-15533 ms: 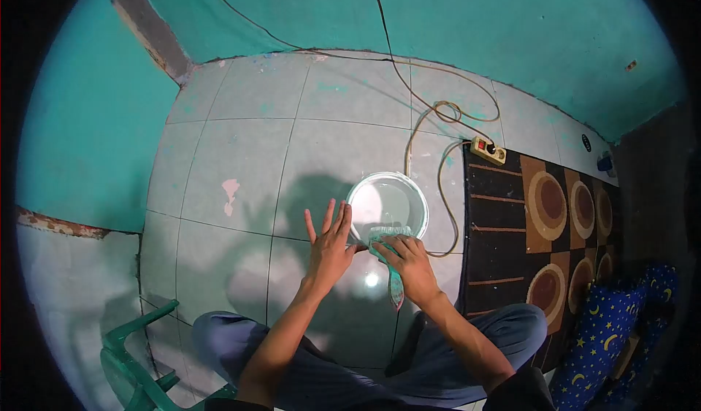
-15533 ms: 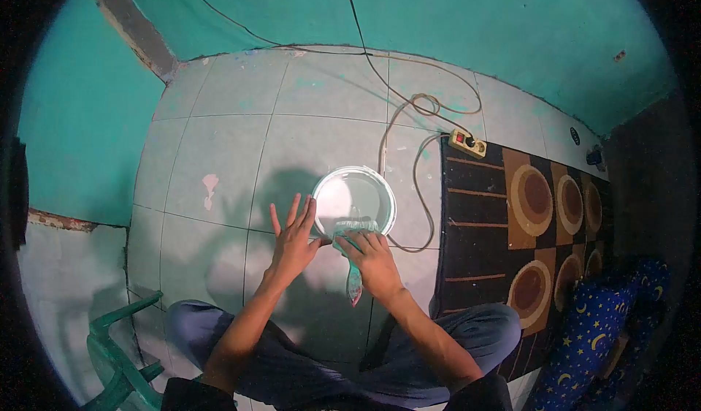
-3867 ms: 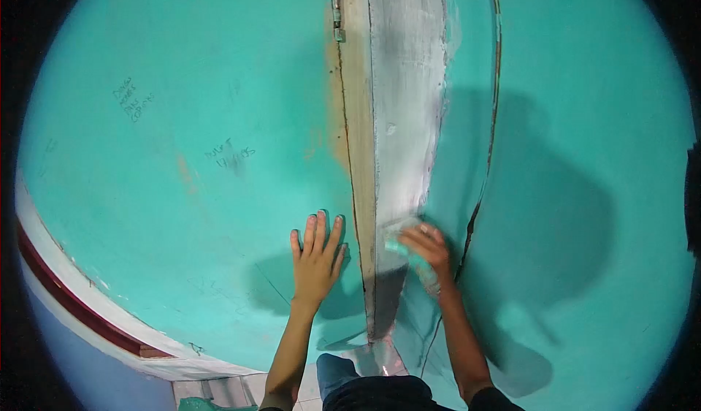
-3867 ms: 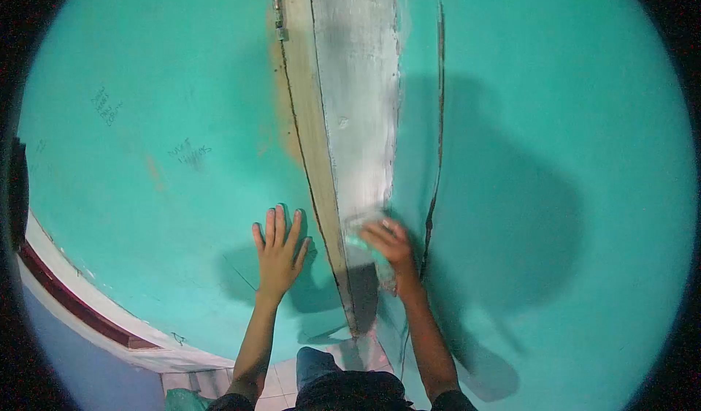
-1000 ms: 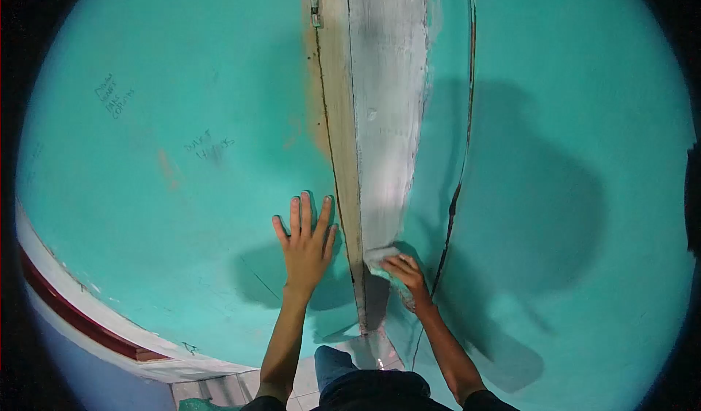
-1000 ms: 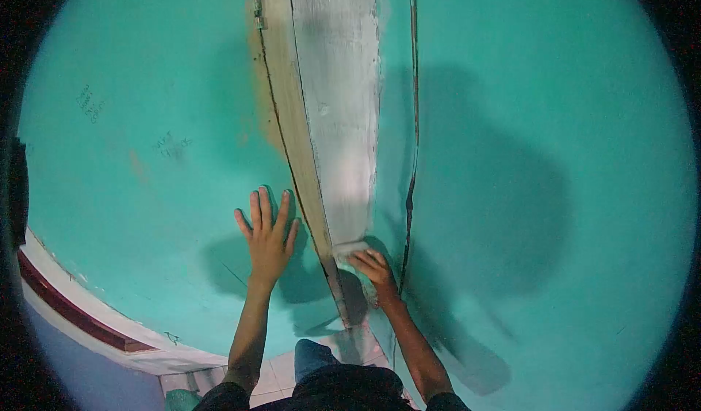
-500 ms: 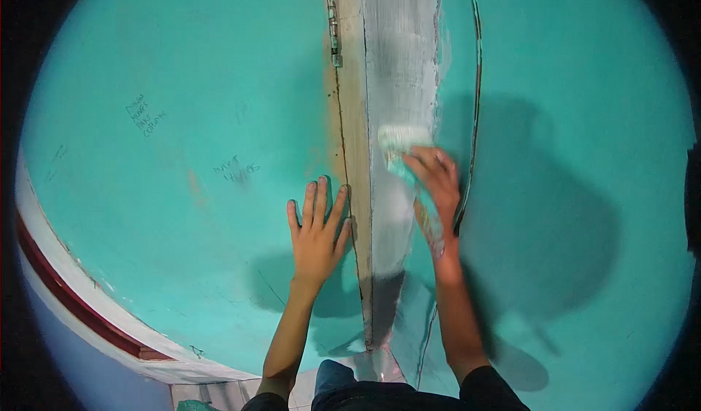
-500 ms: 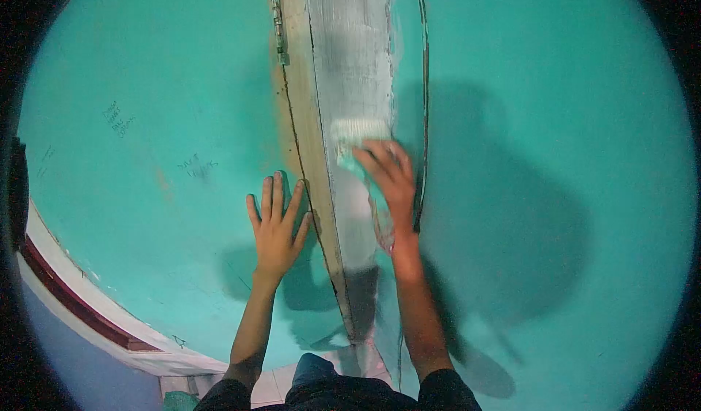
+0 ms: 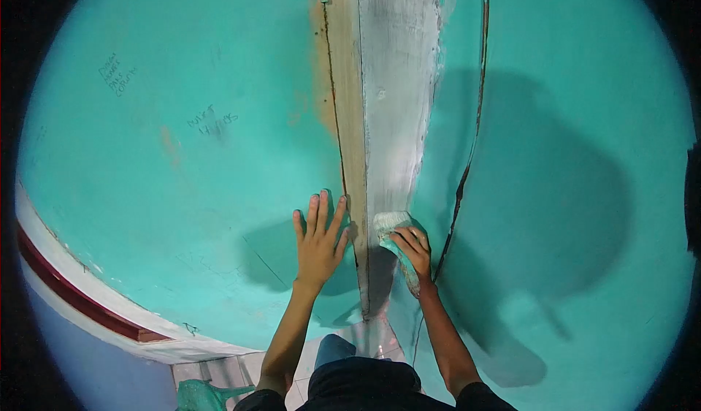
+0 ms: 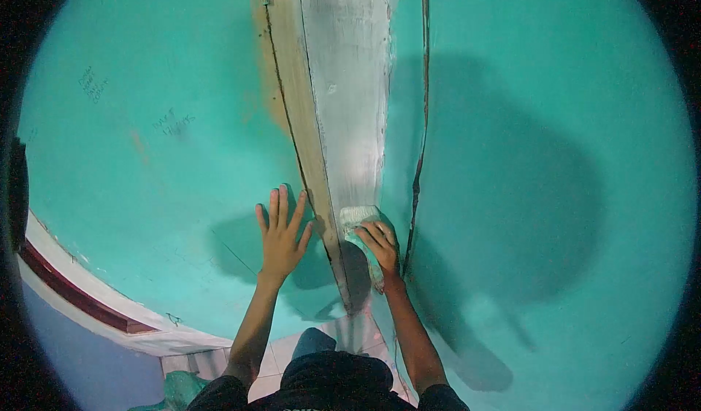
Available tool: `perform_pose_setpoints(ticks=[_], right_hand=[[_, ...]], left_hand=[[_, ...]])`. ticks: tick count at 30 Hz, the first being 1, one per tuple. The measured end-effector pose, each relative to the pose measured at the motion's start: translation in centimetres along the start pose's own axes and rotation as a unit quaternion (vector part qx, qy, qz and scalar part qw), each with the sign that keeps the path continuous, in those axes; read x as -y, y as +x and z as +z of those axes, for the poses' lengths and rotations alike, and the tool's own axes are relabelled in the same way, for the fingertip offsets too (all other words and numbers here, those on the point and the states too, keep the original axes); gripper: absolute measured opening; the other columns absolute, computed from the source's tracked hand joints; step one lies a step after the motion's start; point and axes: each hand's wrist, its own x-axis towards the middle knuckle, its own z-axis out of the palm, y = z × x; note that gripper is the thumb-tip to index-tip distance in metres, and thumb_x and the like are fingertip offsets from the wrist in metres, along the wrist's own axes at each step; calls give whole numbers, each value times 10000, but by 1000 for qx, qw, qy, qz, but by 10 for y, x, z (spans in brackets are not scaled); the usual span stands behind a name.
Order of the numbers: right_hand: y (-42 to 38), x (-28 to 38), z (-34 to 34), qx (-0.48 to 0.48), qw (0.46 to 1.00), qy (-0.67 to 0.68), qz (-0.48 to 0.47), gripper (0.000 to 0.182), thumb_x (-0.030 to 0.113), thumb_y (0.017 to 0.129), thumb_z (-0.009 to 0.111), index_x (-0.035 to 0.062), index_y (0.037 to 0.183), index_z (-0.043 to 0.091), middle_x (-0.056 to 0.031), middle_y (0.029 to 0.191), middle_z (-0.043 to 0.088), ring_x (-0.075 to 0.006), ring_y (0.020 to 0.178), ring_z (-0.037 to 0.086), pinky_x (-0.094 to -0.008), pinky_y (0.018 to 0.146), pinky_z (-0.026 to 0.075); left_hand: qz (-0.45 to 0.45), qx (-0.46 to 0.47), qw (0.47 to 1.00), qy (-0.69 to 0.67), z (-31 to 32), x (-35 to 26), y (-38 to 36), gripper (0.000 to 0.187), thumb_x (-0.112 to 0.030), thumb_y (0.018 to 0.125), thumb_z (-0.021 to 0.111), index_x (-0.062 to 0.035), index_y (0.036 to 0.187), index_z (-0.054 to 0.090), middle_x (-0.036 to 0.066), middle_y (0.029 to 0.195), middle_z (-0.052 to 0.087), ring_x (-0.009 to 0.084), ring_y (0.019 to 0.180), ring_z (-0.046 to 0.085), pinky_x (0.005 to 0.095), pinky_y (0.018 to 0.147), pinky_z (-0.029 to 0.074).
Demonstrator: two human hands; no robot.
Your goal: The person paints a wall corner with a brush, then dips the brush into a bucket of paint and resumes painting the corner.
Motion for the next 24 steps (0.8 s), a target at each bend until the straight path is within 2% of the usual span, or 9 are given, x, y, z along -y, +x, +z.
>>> perform_pose_setpoints(ticks=[2,6,10,11,14,17,19,21,24], right_hand=[[-3,-1,-1,18,1000,-1,-1,319,-4,825,674,95,1120,741,-65,1233,683,-298,1173,593,-423,977,504],[-8,8,-4,17,1000,9,13,356,-31,802,681,100,1128,741,-50,1214,690,-288,1159,599,-405,963,515],[-43,-16,14,23,997,-54,-50,374,-33,802,683,133,1133,740,-24,1208,686,-277,1169,596,-393,966,512],[-52,-19,16,38,997,-44,-41,403,-38,795,685,140,1154,730,-21,1219,678,-274,1177,593,-390,978,503],[-77,-24,18,84,995,-44,-38,419,-15,826,657,138,1214,692,-33,1245,658,-274,1191,586,-402,1018,468],[-104,-18,15,150,988,11,43,361,51,879,615,117,1227,683,-56,1255,660,-289,1192,586,-422,1027,455],[-127,-22,16,197,975,49,88,492,53,843,598,164,1318,661,-44,1389,603,-309,1262,530,-415,1122,402],[-143,-28,22,192,975,80,81,524,51,834,601,166,1342,650,-48,1406,598,-315,1268,528,-420,1125,398],[-145,-22,24,182,975,89,90,541,38,830,599,172,1352,647,-46,1404,603,-316,1274,528,-424,1112,413]], left_hand=[[-5,29,1000,-9,11,1,-8,697,-328,1005,597,-232,1624,292,169,1701,151,339,1581,96,656,1213,62],[3,44,999,-2,20,4,-25,708,-343,1009,592,-239,1631,269,160,1702,149,344,1579,104,664,1210,76],[2,65,998,-5,34,7,-49,716,-331,1007,606,-234,1629,266,167,1691,175,339,1568,149,656,1211,103],[-3,47,999,1,36,5,-54,708,-285,966,643,-244,1603,337,122,1657,295,289,1528,277,614,1187,231],[-12,73,997,-6,50,8,-79,721,-279,956,653,-248,1602,334,123,1646,312,287,1518,293,607,1189,235],[-11,100,995,-24,66,14,-103,736,-274,961,654,-245,1610,309,143,1656,281,308,1532,258,633,1191,202],[-17,116,992,-39,81,12,-116,743,-273,972,652,-234,1618,288,172,1662,250,334,1544,227,658,1198,161],[-3,74,997,32,94,19,-123,682,-269,966,634,-274,1590,359,82,1606,393,241,1489,345,597,1150,299],[-13,67,995,73,112,20,-129,637,-318,990,619,-294,1579,378,70,1584,426,229,1463,379,595,1121,326]])
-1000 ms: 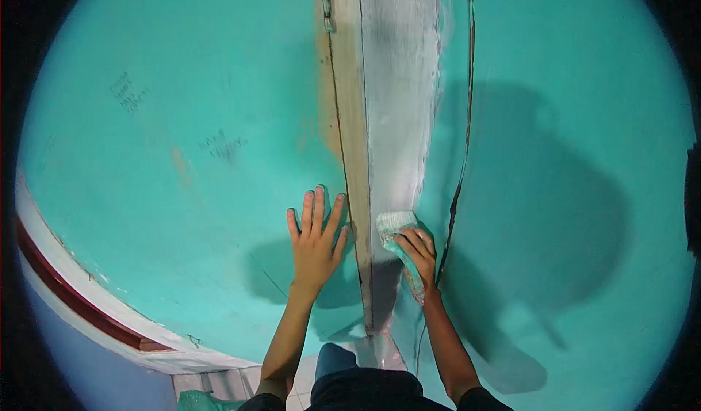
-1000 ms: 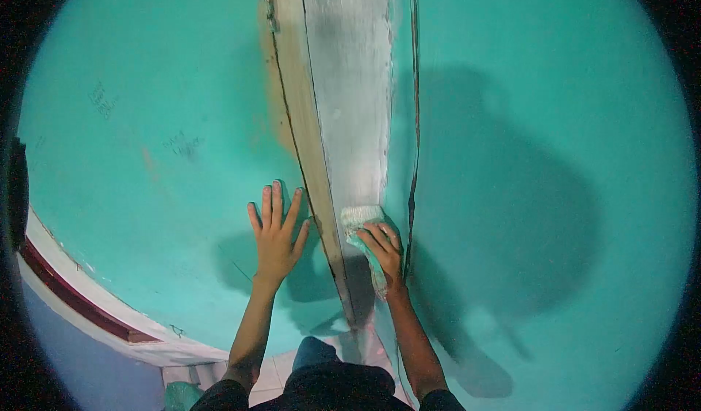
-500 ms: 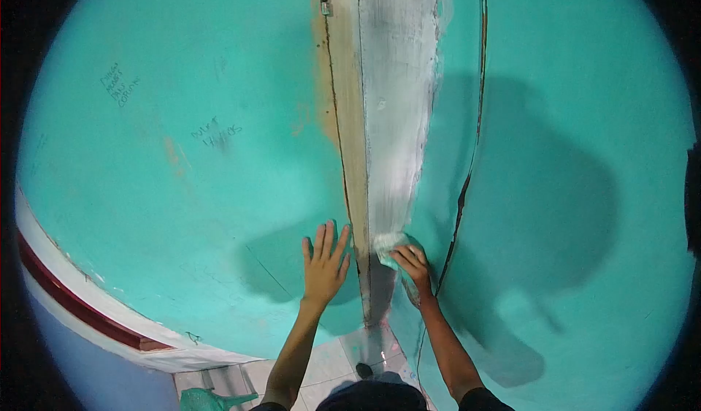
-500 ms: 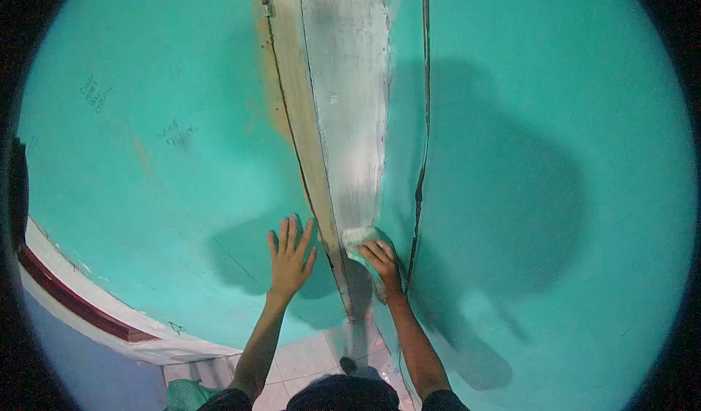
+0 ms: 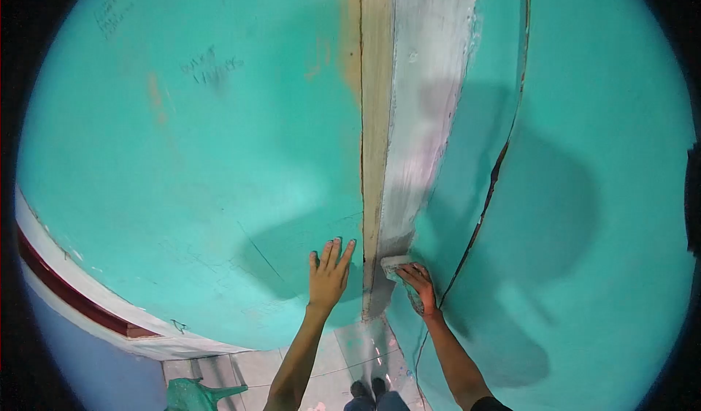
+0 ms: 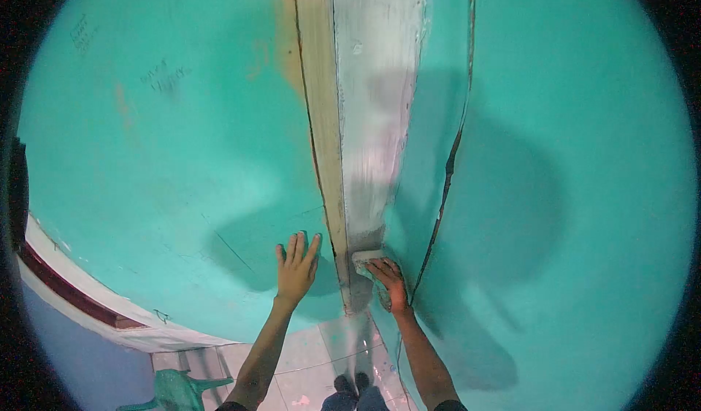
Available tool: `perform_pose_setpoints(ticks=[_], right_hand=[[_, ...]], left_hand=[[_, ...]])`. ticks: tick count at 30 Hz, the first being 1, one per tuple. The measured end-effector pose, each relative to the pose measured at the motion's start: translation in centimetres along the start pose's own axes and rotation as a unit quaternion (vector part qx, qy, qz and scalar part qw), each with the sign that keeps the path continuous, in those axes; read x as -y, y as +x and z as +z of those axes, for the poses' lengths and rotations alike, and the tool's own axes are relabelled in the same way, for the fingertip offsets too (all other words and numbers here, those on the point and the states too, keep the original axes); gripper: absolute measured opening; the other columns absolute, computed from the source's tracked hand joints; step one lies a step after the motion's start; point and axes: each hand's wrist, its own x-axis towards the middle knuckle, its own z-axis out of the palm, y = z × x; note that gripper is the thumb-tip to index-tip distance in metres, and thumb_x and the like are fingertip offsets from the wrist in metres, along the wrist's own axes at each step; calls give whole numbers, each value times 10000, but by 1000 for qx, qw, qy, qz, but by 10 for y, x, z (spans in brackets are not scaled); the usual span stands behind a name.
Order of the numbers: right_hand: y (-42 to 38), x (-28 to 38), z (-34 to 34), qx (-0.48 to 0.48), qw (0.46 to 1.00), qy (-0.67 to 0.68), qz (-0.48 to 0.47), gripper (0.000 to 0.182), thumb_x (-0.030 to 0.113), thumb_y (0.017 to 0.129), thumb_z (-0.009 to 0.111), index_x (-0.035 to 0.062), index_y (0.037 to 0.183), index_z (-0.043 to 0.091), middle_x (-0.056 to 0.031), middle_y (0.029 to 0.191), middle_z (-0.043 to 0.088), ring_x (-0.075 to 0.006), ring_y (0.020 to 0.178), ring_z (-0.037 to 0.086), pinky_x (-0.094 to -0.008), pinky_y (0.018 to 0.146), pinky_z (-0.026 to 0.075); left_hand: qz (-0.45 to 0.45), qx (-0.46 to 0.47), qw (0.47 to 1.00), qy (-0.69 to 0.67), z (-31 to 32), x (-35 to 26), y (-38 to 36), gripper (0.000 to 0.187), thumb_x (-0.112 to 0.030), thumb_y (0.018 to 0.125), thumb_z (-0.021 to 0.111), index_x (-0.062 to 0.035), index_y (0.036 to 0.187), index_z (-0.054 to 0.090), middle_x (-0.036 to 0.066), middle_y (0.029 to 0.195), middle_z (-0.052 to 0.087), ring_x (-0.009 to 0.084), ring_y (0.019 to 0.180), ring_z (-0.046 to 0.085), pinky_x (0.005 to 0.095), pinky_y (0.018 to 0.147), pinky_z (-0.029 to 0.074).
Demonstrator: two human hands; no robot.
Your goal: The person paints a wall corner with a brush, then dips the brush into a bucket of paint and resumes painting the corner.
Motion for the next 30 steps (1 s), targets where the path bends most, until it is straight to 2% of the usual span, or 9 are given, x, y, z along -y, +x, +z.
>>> perform_pose_setpoints(ticks=[4,7,10,12,15,19,22,26,30], right_hand=[[0,-1,13,12,998,-43,40,478,1,873,555,176,1301,678,-18,1351,631,-295,1271,534,-418,1066,464],[-1,-14,27,-9,999,-51,-16,442,-17,886,565,176,1262,694,1,1335,633,-286,1261,541,-405,1042,485],[23,-16,31,-48,998,-46,-7,406,-4,873,619,151,1240,699,-12,1323,646,-286,1270,540,-409,1031,492],[61,29,-10,-134,988,-29,-69,346,53,878,654,119,1213,710,-41,1306,665,-299,1247,561,-417,1021,492],[93,34,-28,-195,967,-53,-154,302,126,921,632,98,1210,715,-71,1298,678,-323,1211,585,-432,1028,478],[55,18,10,-170,980,-34,-96,314,74,884,668,96,1194,715,-73,1252,696,-310,1193,607,-435,1046,477],[-12,-61,75,-100,991,-48,-70,318,88,887,657,94,1200,713,-77,1235,700,-299,1196,614,-439,1068,470],[-27,-60,66,-23,998,-14,-54,329,99,881,659,90,1205,715,-73,1230,702,-295,1189,621,-440,1078,467],[59,11,-1,-120,989,-35,-76,365,44,819,705,82,1182,723,-64,1222,708,-291,1187,619,-427,1052,484]], left_hand=[[-24,-29,999,-30,23,-3,-2,604,-383,1008,599,-305,1570,390,85,1559,446,245,1444,389,611,1110,317],[-3,-26,998,49,40,-4,-5,655,-460,1027,554,-229,1596,326,252,1544,370,412,1482,280,718,1128,199],[-4,-56,996,63,43,-6,-8,678,-461,1034,544,-219,1613,286,272,1574,322,423,1506,236,721,1152,131],[1,-59,997,54,49,-5,-11,689,-461,1036,539,-207,1620,275,291,1611,257,434,1528,187,721,1163,79],[-2,-73,996,56,44,-6,-8,676,-457,1042,528,-202,1620,287,303,1635,207,439,1545,144,718,1165,48],[-15,-51,998,29,45,-5,-10,671,-457,1041,530,-206,1617,296,305,1632,217,435,1548,139,709,1169,38],[-9,-80,995,51,43,-5,-6,672,-461,1037,536,-206,1614,305,301,1632,225,430,1549,142,703,1172,36],[-5,-74,996,55,44,-2,-7,673,-463,1037,536,-207,1615,304,293,1635,224,426,1552,133,703,1172,32],[-6,-79,995,57,44,-3,-7,671,-463,1039,533,-206,1615,302,291,1638,217,422,1556,121,709,1170,23]])
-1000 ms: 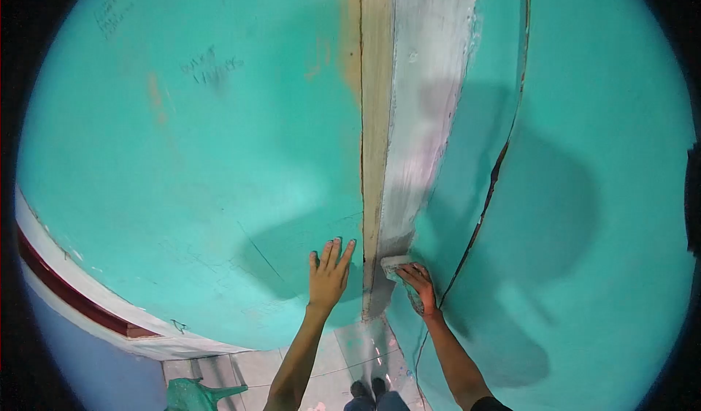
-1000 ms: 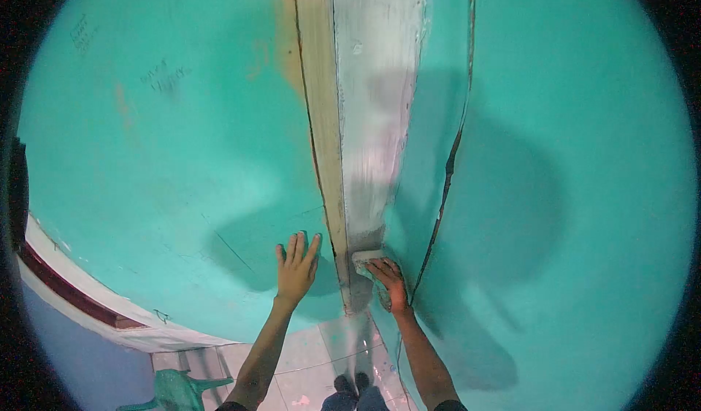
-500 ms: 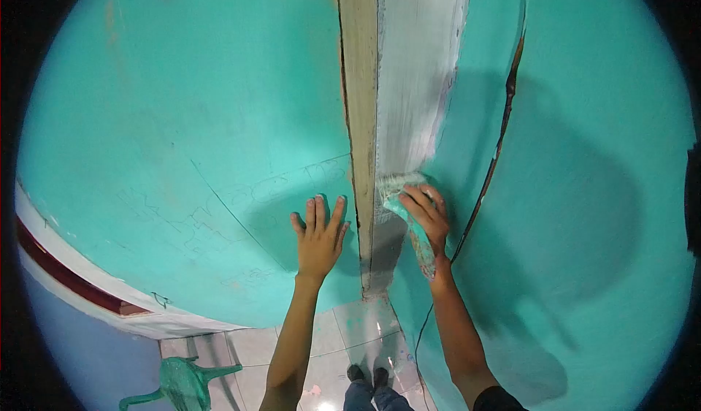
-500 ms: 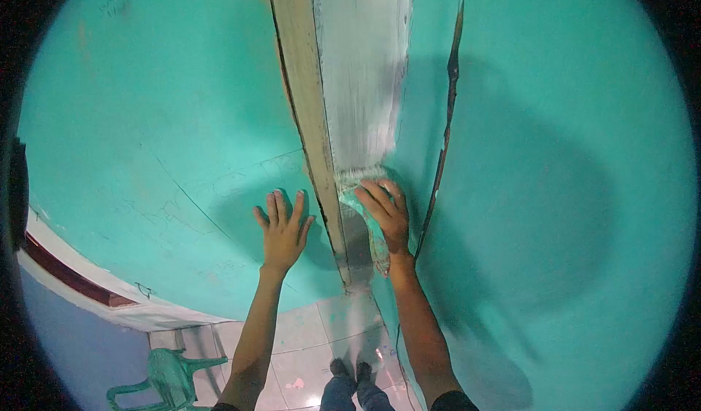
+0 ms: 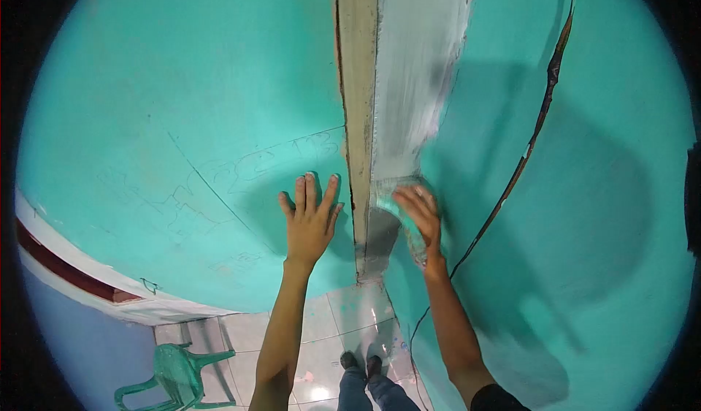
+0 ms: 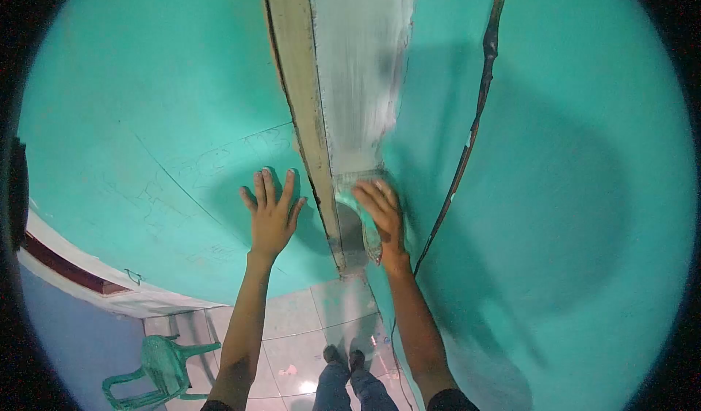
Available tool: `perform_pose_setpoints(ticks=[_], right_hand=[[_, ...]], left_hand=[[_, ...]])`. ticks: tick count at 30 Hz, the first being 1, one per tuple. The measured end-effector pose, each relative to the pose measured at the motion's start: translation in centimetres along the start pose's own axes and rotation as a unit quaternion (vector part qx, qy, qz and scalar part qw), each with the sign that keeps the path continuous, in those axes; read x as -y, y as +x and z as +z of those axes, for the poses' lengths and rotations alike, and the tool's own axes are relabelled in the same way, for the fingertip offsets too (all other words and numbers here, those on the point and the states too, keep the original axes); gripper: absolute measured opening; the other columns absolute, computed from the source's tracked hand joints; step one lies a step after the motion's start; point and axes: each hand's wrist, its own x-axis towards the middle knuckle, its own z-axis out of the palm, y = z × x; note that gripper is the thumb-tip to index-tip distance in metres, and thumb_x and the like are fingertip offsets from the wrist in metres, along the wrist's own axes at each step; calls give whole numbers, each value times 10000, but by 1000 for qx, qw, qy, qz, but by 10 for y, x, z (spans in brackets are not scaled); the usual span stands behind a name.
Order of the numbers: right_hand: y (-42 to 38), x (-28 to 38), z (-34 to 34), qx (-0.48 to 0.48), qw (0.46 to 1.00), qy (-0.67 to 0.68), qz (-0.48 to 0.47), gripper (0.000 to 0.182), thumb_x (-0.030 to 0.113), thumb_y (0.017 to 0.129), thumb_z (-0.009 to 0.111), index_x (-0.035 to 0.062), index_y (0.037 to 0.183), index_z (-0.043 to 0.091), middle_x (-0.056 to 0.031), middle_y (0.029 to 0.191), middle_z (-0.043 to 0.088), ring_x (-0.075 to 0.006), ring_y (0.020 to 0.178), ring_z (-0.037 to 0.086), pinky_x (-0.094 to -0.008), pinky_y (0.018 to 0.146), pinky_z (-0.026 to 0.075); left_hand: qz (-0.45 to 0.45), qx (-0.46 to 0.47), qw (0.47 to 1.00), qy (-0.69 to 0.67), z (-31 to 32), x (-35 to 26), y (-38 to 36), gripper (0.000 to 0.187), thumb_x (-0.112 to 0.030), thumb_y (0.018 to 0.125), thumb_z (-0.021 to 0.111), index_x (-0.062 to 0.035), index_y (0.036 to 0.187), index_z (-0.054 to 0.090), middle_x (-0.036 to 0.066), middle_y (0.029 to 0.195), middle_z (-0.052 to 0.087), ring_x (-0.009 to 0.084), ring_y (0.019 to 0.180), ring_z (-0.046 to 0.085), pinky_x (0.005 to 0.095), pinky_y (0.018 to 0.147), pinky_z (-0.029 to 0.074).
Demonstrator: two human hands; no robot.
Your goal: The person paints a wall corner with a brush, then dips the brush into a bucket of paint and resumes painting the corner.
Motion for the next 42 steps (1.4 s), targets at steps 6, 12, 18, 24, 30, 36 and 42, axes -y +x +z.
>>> perform_pose_setpoints(ticks=[6,12,18,24,30,36,42], right_hand=[[31,5,-3,-154,984,-54,-70,348,63,850,706,89,1197,727,-63,1259,695,-308,1179,616,-427,1015,505],[-100,-37,42,15,998,-38,49,522,-80,823,680,174,1279,694,-66,1305,667,-343,1201,610,-448,1000,517],[-35,-20,7,46,997,45,51,441,2,824,654,95,1253,702,-103,1308,668,-360,1240,575,-446,1037,485],[82,36,-40,-122,987,-62,-88,358,95,867,684,100,1223,715,-89,1269,687,-336,1187,609,-427,1035,479],[-18,6,9,-17,999,-24,19,415,-11,820,720,105,1218,711,-55,1287,673,-296,1202,601,-410,1023,499],[-4,13,-14,42,998,1,42,329,7,898,586,87,1195,704,-61,1243,683,-300,1192,606,-444,1044,485],[151,50,-71,-38,994,-27,-97,324,23,852,640,67,1162,723,-81,1229,699,-292,1118,645,-447,1047,470]], left_hand=[[4,-2,1000,15,4,0,-3,672,-468,1041,528,-209,1617,298,301,1638,202,430,1562,82,707,1173,-2],[14,-5,1000,27,5,1,-4,716,-478,1030,549,-223,1631,255,278,1663,140,396,1576,6,681,1182,-69],[20,-8,999,43,2,1,-2,699,-488,1035,532,-208,1623,278,285,1665,126,399,1575,4,673,1187,-69],[24,-1,999,34,7,5,-4,694,-466,1052,507,-199,1634,240,305,1661,99,408,1573,-17,703,1170,-60],[12,14,1000,-4,-6,4,-5,690,-416,1042,546,-216,1633,251,291,1670,91,402,1576,-3,709,1165,-56],[77,-56,992,-76,-49,17,30,647,-328,1007,612,-228,1596,364,275,1680,82,390,1578,14,660,1182,-105],[43,-97,992,-66,-118,33,117,677,-338,998,626,-185,1599,353,261,1686,58,387,1578,8,652,1185,-105]])
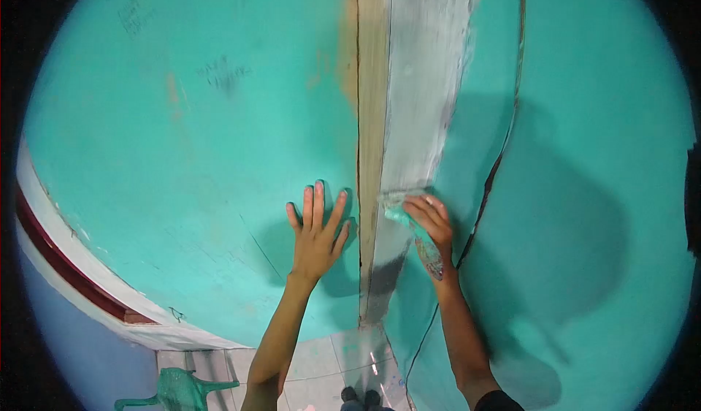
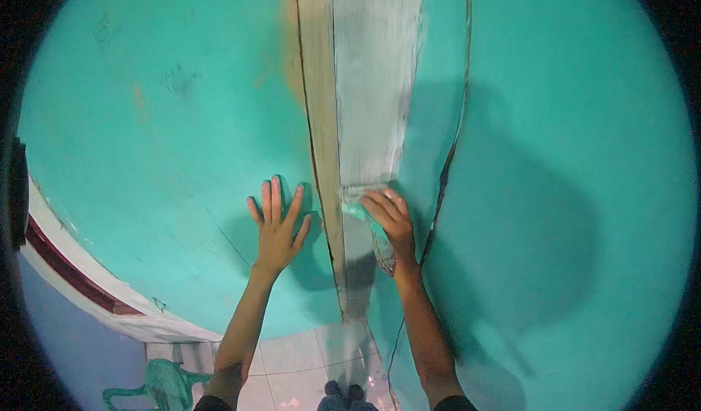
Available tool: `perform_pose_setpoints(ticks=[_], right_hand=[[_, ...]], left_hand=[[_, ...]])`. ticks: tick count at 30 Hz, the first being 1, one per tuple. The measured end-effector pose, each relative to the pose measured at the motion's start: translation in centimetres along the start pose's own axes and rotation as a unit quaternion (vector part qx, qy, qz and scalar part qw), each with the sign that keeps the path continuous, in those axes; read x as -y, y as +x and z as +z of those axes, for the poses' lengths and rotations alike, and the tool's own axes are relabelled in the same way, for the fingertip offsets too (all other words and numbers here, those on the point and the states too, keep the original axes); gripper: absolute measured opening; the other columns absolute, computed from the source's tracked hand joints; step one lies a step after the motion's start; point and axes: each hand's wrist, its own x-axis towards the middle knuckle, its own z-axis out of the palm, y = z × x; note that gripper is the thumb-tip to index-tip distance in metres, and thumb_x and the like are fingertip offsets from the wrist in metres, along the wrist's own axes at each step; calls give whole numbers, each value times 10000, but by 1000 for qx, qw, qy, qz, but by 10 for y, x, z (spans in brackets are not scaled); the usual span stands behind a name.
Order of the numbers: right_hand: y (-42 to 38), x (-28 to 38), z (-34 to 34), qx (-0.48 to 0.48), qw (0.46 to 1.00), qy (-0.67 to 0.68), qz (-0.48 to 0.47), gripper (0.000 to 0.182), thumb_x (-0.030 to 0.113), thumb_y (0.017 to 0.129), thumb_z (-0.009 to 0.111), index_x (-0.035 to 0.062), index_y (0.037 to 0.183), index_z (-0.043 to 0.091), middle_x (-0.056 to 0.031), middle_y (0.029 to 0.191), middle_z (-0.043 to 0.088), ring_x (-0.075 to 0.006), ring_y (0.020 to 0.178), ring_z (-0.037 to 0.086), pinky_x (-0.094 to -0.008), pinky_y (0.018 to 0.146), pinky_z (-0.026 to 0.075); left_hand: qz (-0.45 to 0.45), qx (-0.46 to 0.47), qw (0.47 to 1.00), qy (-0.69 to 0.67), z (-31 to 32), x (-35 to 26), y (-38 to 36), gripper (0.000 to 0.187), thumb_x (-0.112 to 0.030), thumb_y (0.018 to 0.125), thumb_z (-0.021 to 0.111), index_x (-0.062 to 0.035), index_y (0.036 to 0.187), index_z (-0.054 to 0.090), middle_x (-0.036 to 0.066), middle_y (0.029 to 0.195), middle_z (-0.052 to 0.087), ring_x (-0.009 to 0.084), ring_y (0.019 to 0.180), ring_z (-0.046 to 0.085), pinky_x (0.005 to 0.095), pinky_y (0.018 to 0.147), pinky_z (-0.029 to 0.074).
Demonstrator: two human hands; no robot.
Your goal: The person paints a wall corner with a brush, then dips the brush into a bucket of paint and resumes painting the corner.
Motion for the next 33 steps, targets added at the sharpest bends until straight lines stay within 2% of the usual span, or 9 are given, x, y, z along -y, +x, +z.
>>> perform_pose_setpoints(ticks=[2,6,11,17,22,28,30,31,33], right_hand=[[48,18,-24,-97,994,-4,-51,313,36,838,670,45,1146,726,-99,1222,706,-313,1110,641,-445,1044,466],[56,24,-27,-106,993,2,-60,297,80,854,685,25,1143,727,-113,1209,715,-326,1178,628,-447,1053,461],[-101,-5,28,89,988,30,125,437,8,871,615,104,1294,667,-86,1350,639,-321,1290,553,-453,1116,428],[-108,-5,14,100,987,69,110,305,33,891,646,69,1185,720,-91,1220,693,-316,1212,590,-442,1077,442],[52,27,-49,-14,997,72,-7,312,55,877,642,2,1179,700,-153,1211,685,-352,1168,586,-435,1043,433],[161,61,-79,-88,996,19,-17,295,85,851,663,62,1138,725,-80,1182,711,-305,1146,607,-422,1034,466],[184,73,-88,-129,989,57,-38,389,-58,749,596,-29,1125,693,-162,1159,693,-359,1180,572,-427,1054,428],[200,74,-89,-178,983,9,-52,326,29,791,712,81,1111,738,-55,1176,712,-290,1144,603,-396,996,493],[230,68,-98,-199,977,-26,-70,317,18,790,712,82,1099,740,-54,1164,716,-290,1143,603,-402,988,497]], left_hand=[[-33,33,999,12,-13,-2,23,723,-361,991,635,-175,1612,314,261,1680,100,377,1580,18,655,1186,-96],[-34,31,998,45,-12,-4,25,736,-403,997,617,-173,1616,294,250,1662,180,385,1572,81,675,1183,-62],[-27,47,996,72,-8,-3,22,724,-431,1018,578,-167,1620,274,257,1657,180,391,1568,91,700,1173,-74],[-31,40,998,44,-22,-10,31,675,-382,1010,591,-172,1599,336,220,1666,202,356,1565,141,686,1183,-38],[-42,29,996,-69,-48,-5,79,653,-321,1017,590,-145,1596,346,232,1677,177,376,1567,145,683,1191,-26],[-28,-60,997,-47,-105,5,156,634,-275,996,602,-95,1565,390,216,1674,208,379,1563,160,645,1217,6],[-29,-86,994,-56,-127,10,174,596,-264,992,603,-82,1535,436,213,1668,227,374,1563,164,634,1223,16],[-26,-98,992,-69,-132,13,184,567,-251,991,599,-80,1515,466,211,1665,238,371,1562,170,628,1226,25],[-18,-109,991,-76,-144,15,199,558,-247,994,594,-80,1512,470,204,1665,243,366,1562,172,626,1228,27]])
